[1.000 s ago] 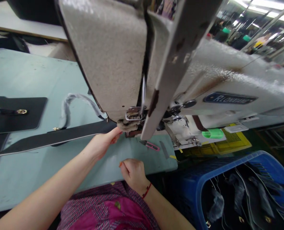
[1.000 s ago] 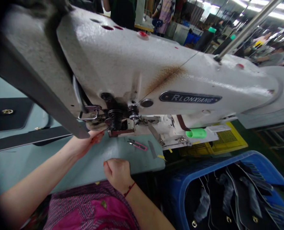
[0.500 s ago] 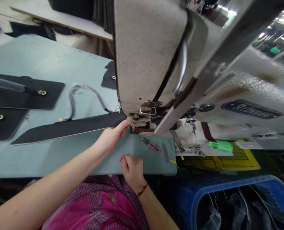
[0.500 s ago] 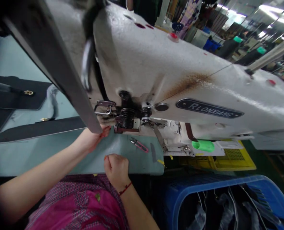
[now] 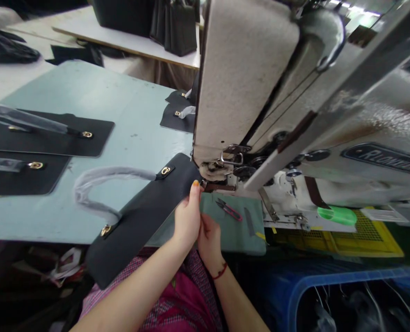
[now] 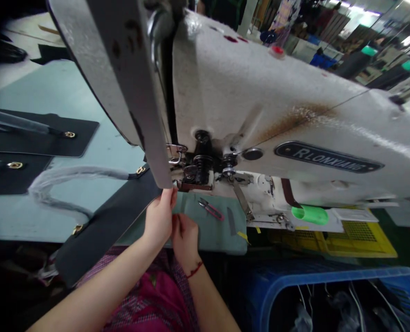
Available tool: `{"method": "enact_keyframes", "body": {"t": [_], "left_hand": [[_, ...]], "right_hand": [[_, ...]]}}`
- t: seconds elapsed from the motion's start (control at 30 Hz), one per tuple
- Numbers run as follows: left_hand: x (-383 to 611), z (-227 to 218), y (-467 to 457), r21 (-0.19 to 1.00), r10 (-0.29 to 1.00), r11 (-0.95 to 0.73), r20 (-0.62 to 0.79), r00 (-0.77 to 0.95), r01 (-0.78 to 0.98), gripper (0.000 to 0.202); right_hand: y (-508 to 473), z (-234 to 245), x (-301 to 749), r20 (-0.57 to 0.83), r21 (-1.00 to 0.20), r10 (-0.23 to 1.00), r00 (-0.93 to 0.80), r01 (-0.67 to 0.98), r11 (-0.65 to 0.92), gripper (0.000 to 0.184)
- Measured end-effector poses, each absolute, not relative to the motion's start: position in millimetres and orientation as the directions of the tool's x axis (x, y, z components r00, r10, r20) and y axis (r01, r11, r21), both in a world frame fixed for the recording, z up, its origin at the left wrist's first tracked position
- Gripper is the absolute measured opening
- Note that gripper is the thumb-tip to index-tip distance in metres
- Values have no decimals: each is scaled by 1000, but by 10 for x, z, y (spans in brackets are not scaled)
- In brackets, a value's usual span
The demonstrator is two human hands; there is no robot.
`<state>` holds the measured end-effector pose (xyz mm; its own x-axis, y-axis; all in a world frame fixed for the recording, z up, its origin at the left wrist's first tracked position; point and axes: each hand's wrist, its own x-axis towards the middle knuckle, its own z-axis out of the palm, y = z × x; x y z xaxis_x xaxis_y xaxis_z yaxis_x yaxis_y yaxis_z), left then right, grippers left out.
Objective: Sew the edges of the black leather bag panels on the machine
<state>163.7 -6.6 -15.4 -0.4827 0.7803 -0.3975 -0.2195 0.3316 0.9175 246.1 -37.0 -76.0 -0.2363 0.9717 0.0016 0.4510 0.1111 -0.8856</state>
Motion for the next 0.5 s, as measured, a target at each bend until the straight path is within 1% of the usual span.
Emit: {"method": "enact_keyframes", "body": {"t": [0.1,0.13,0.17,0.2,0.23,0.27,0.3,0.33,0.37,0.4,0.43,0.47,0.5], "left_hand": [[1583,27,-519,935,873,179,-294,-388,-305,30],[1493,129,-657,939,909,163,-263,-325,-304,25],[1363,253,-752,955,939,150,-218,-265,-254,18],[1198,392,-783,982,963,99,-134,-233,-158,12],[1010,537,-739,999,977,30,-34,-211,-19,11],[816,677,-618,981,979,-28,66,-192,191,12],[633,799,-429,927,977,-66,135,-164,369,19],[477,894,-189,861,980,-106,176,-96,497,25],[360,957,77,808,986,-138,165,4,573,26],[286,988,346,786,988,-154,120,97,598,24],[255,992,594,801,981,-150,50,186,580,21],[261,974,806,841,976,-113,-4,216,529,22],[294,943,973,893,985,-37,-43,167,449,23]], "right_hand": [[-248,-494,2422,-81,-968,987,-137,247,-45,34],[-205,-413,2393,-111,-981,986,-121,170,-90,34],[-161,-343,2355,-141,-987,984,-111,96,-130,35],[-118,-286,2308,-165,-986,980,-111,32,-162,37],[-78,-240,2255,-178,-983,977,-118,-14,-181,40],[-41,-205,2198,-183,-981,974,-133,-41,-190,43],[-7,-179,2140,-186,-979,971,-149,-53,-196,46],[21,-159,2084,-190,-978,968,-162,-59,-201,47],[43,-143,2034,-195,-976,966,-169,-62,-208,48],[59,-132,1990,-200,-975,965,-168,-66,-213,48],[70,-125,1955,-206,-973,965,-162,-71,-219,47],[77,-121,1927,-210,-972,966,-153,-75,-223,46],[81,-123,1907,-211,-972,967,-143,-76,-224,45]]}}
